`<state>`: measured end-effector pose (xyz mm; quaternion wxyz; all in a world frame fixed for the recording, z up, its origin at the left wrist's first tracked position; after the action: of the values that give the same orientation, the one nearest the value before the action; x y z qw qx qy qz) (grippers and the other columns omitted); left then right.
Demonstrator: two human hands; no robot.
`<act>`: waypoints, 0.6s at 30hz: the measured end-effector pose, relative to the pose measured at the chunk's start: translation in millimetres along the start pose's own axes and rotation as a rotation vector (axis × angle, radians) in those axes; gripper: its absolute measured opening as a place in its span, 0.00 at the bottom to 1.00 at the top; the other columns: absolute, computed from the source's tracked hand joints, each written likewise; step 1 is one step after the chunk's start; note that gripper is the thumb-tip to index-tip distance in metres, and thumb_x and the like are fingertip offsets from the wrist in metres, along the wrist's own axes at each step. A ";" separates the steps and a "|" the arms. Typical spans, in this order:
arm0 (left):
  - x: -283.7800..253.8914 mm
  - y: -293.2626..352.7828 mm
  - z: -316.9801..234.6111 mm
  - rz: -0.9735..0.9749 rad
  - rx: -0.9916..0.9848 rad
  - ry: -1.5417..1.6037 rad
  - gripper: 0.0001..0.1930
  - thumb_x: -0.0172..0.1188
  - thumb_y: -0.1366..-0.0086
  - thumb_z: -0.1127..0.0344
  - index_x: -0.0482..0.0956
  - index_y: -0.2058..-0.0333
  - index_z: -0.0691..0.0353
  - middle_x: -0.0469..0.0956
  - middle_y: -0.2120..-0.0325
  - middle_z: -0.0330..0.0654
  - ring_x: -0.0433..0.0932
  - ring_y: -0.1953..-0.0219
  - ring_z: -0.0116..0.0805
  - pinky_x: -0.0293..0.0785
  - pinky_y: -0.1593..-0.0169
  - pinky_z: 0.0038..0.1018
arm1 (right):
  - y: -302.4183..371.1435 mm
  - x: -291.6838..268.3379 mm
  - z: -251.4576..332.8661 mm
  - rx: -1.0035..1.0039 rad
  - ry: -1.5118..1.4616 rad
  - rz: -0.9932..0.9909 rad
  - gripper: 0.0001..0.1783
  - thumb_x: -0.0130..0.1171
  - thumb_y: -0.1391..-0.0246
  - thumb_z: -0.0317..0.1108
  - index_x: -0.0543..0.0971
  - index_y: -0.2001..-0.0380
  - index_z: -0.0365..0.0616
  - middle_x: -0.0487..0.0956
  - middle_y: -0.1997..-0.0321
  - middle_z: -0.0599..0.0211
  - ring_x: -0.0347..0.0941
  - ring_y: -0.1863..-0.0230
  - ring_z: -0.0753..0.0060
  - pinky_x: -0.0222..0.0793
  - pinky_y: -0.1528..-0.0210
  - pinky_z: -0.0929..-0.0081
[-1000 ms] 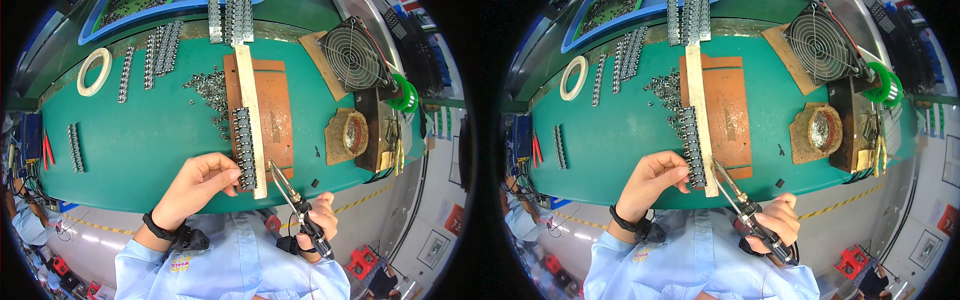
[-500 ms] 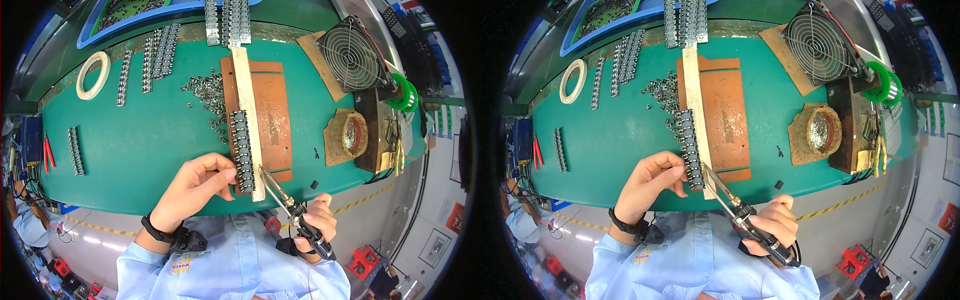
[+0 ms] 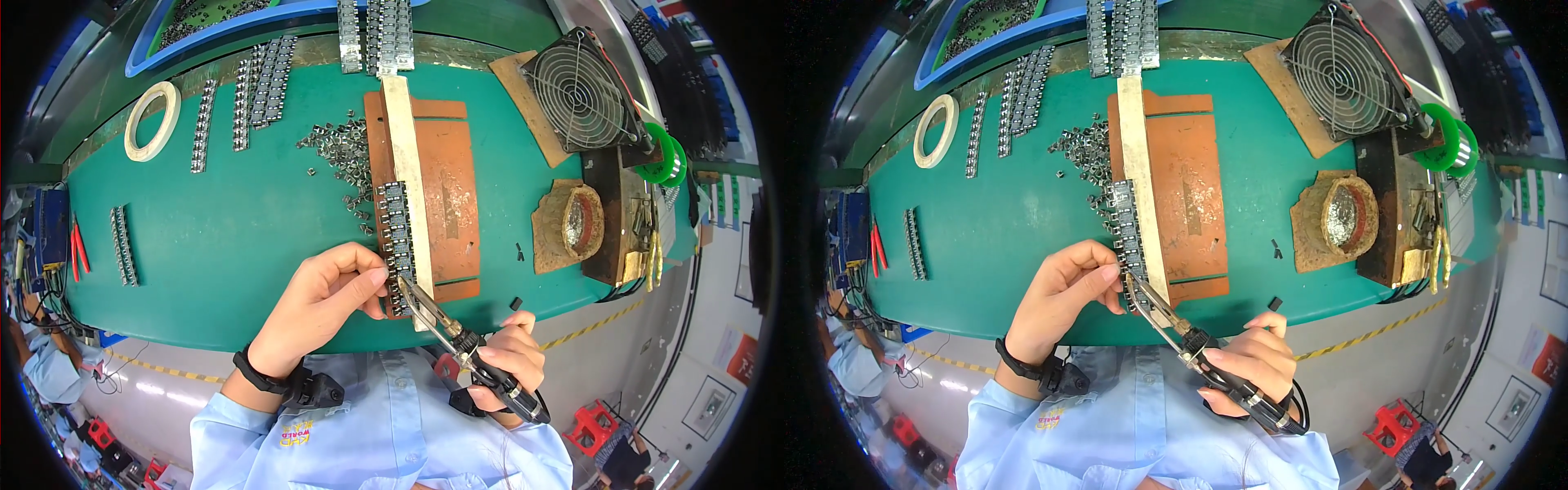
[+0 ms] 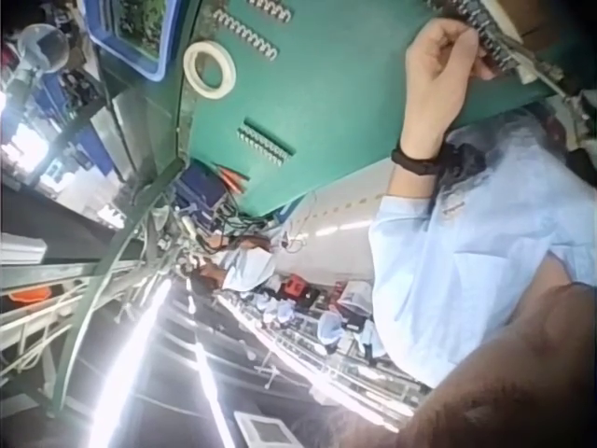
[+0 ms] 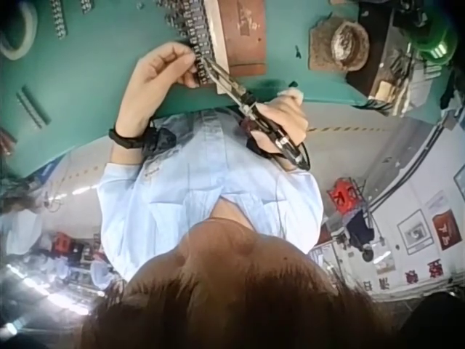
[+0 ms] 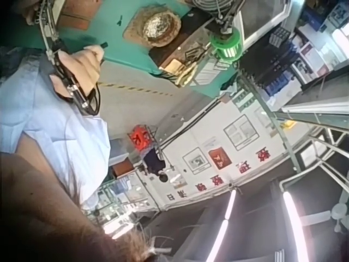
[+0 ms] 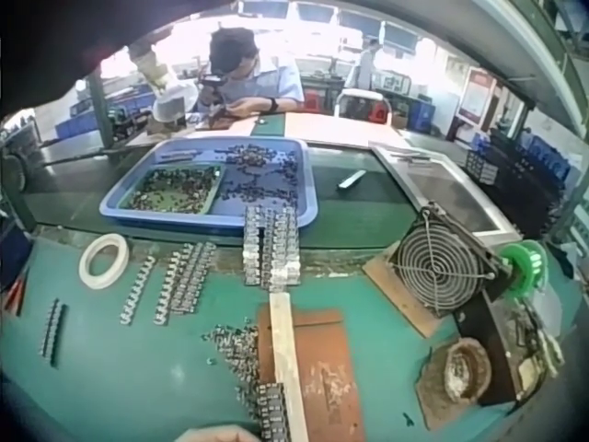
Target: Soldering small electronic components onto a printed circuit board strip.
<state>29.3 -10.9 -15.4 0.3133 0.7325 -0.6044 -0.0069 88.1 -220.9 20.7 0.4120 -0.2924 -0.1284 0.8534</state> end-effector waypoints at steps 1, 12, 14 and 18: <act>-0.1 0.5 0.2 0.004 0.004 0.001 0.07 0.50 0.37 0.68 0.70 0.67 0.67 0.73 0.74 0.35 0.72 0.74 0.21 0.69 0.67 0.17 | -0.5 0.3 0.6 -0.002 0.006 0.004 0.19 0.65 0.66 0.40 0.78 0.69 0.42 0.74 0.86 0.74 0.65 0.85 0.77 0.56 0.66 0.72; 0.6 1.3 -1.4 0.009 0.014 -0.008 0.08 0.51 0.37 0.68 0.71 0.67 0.67 0.73 0.74 0.36 0.71 0.73 0.21 0.68 0.66 0.17 | -3.7 2.3 2.9 -0.001 0.029 0.023 0.18 0.64 0.65 0.40 0.78 0.69 0.42 0.74 0.86 0.75 0.66 0.85 0.77 0.56 0.67 0.73; 0.6 1.1 -1.2 0.006 0.010 -0.005 0.08 0.51 0.37 0.68 0.71 0.67 0.67 0.73 0.74 0.37 0.71 0.73 0.21 0.68 0.66 0.17 | -3.3 2.2 3.1 -0.002 0.036 0.022 0.18 0.64 0.65 0.40 0.78 0.69 0.42 0.74 0.85 0.75 0.66 0.85 0.77 0.56 0.67 0.73; 0.4 1.3 -1.2 0.007 0.010 0.003 0.08 0.51 0.37 0.68 0.71 0.67 0.67 0.73 0.74 0.37 0.71 0.73 0.21 0.68 0.67 0.17 | -2.5 2.6 2.9 -0.001 0.031 0.021 0.19 0.65 0.65 0.40 0.78 0.68 0.43 0.74 0.85 0.75 0.66 0.85 0.77 0.56 0.66 0.72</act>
<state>28.8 -10.9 -13.7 0.3106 0.7320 -0.6064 -0.0018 86.7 -217.2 23.1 0.4047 -0.3072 -0.1190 0.8530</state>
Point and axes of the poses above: each hand's wrist, its own y-axis away from the middle knuckle, its own x-axis out of the palm, z = x × y, the point moved 4 cm from there along -y, towards the middle knuckle
